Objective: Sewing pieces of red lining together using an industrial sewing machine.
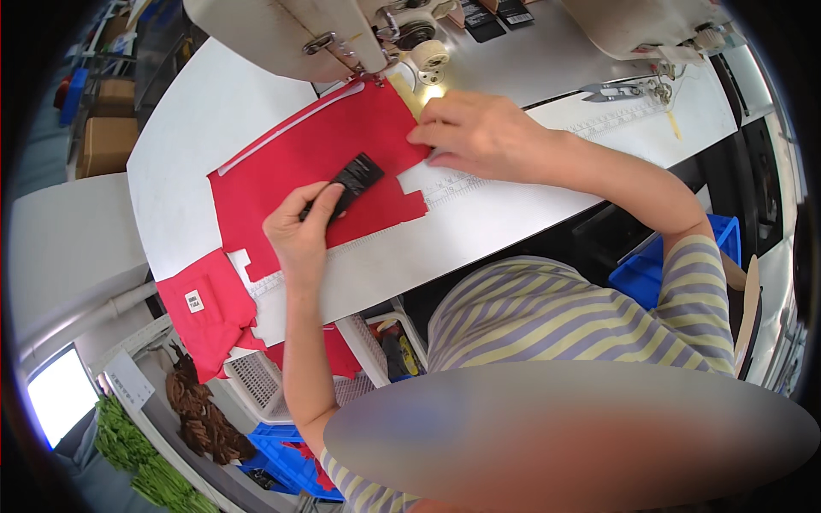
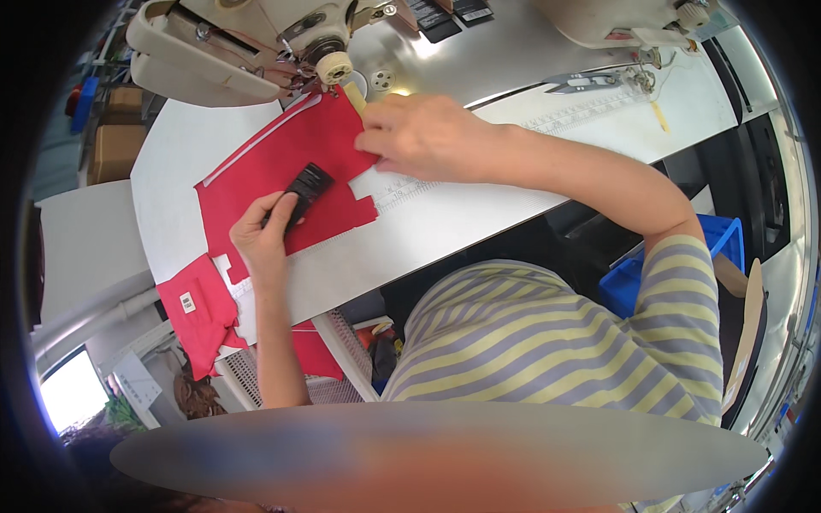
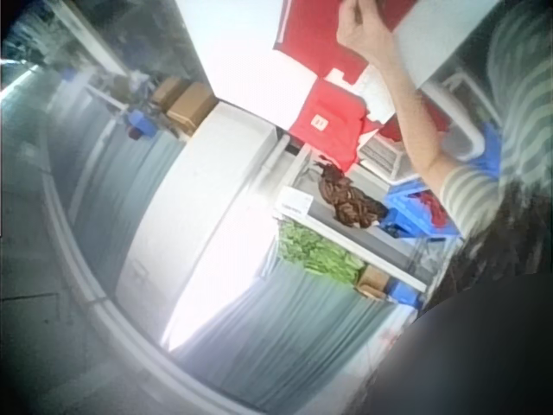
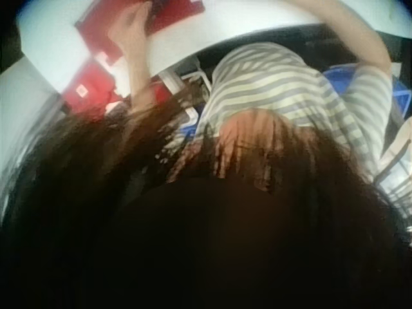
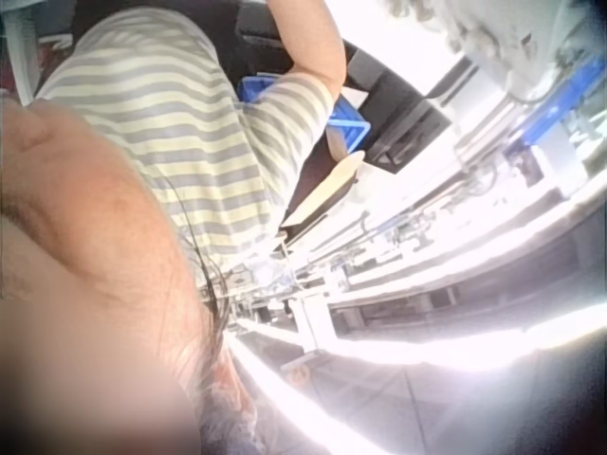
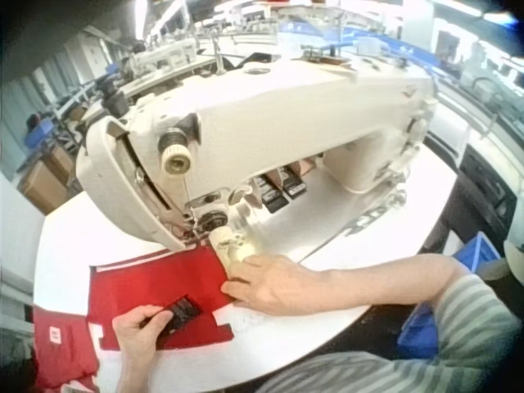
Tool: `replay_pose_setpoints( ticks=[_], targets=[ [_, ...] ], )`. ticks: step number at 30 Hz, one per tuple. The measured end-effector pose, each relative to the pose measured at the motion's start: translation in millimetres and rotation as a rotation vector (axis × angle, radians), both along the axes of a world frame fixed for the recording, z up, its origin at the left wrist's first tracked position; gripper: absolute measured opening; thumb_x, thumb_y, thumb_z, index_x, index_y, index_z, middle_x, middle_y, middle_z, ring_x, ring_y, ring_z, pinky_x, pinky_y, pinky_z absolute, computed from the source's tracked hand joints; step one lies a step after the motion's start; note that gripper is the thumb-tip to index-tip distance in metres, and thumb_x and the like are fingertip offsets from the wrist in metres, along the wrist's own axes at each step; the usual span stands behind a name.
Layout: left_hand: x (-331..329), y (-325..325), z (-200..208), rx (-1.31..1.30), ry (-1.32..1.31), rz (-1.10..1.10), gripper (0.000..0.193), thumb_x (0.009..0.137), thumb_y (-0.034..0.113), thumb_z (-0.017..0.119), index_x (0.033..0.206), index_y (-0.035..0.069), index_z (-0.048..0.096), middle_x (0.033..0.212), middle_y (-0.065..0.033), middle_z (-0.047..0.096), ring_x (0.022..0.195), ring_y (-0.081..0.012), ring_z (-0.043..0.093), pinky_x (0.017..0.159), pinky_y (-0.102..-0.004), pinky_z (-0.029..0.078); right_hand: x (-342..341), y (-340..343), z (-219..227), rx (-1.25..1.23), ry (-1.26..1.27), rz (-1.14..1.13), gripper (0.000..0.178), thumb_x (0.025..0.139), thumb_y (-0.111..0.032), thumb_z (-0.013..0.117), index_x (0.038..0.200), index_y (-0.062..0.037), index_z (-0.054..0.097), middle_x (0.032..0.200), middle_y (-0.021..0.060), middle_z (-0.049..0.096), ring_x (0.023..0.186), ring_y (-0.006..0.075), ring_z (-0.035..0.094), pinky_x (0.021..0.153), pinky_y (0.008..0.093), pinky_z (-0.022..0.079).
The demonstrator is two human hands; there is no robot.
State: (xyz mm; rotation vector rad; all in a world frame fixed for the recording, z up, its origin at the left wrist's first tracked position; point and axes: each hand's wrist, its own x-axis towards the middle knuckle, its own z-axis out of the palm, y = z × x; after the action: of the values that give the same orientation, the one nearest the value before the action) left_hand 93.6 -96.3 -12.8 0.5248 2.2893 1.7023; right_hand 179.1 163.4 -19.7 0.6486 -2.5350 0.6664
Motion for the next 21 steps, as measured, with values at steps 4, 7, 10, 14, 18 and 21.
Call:
replay_pose_setpoints(
  ticks=[4,7,10,14,18,21],
  targets=[
    [5,-2,-4,0.046,0.07,0.025,0.008,0.083,0.003,0.07,0.087,-0.003,0.07,0.074,-0.0044,0.067,0.064,-0.0085,0.06,0.059,-0.0204,0.048,-19,-2,3,0.162,-0.055,0.06,0.011,0.079,-0.013,0.068,0.085,-0.0039,0.065,0.086,0.0067,0.058,0.077,0.0235,0.06,0.064,0.0366,0.049],
    [-3,-5,-4,0.063,0.033,0.037,0.01,0.083,0.005,0.071,0.088,-0.003,0.07,0.074,-0.0038,0.068,0.065,-0.0071,0.06,0.059,-0.0213,0.048,-25,5,12,-0.004,-0.24,0.106,0.01,0.079,-0.011,0.067,0.084,-0.003,0.065,0.081,0.0083,0.058,0.072,0.0242,0.06,0.063,0.0364,0.048],
    [3,-3,3,-0.098,0.177,0.097,0.009,0.081,0.004,0.072,0.086,-0.003,0.07,0.074,-0.0057,0.069,0.063,-0.0095,0.061,0.059,-0.0229,0.049,-32,5,20,-0.08,-0.402,0.095,0.01,0.08,-0.011,0.066,0.085,-0.0028,0.064,0.076,0.0088,0.06,0.064,0.0259,0.06,0.062,0.0375,0.047],
    [46,15,20,-0.166,0.684,-0.24,0.005,0.078,0.0,0.071,0.083,-0.002,0.071,0.075,-0.0071,0.068,0.065,-0.0081,0.06,0.062,-0.0241,0.049,-35,-3,24,-0.166,-0.451,0.008,0.01,0.08,-0.012,0.067,0.085,-0.0037,0.064,0.07,0.0077,0.062,0.062,0.0254,0.061,0.058,0.0356,0.048],
    [53,49,22,-0.145,0.193,-0.262,0.009,0.08,0.003,0.07,0.087,-0.003,0.071,0.077,-0.0071,0.069,0.07,-0.0059,0.057,0.066,-0.0225,0.047,-46,-10,22,-0.052,0.203,-0.073,0.011,0.079,-0.015,0.069,0.084,-0.0068,0.064,0.064,0.0078,0.062,0.059,0.0247,0.062,0.052,0.035,0.048],
    [6,63,12,-0.129,0.103,-0.078,0.015,0.082,0.008,0.069,0.091,-0.005,0.069,0.071,-0.0053,0.066,0.065,-0.0067,0.054,0.064,-0.0234,0.046,-44,-5,18,-0.101,0.306,-0.05,0.014,0.08,-0.021,0.069,0.086,-0.0093,0.064,0.062,0.0079,0.059,0.058,0.0248,0.061,0.051,0.037,0.047]
  ],
)
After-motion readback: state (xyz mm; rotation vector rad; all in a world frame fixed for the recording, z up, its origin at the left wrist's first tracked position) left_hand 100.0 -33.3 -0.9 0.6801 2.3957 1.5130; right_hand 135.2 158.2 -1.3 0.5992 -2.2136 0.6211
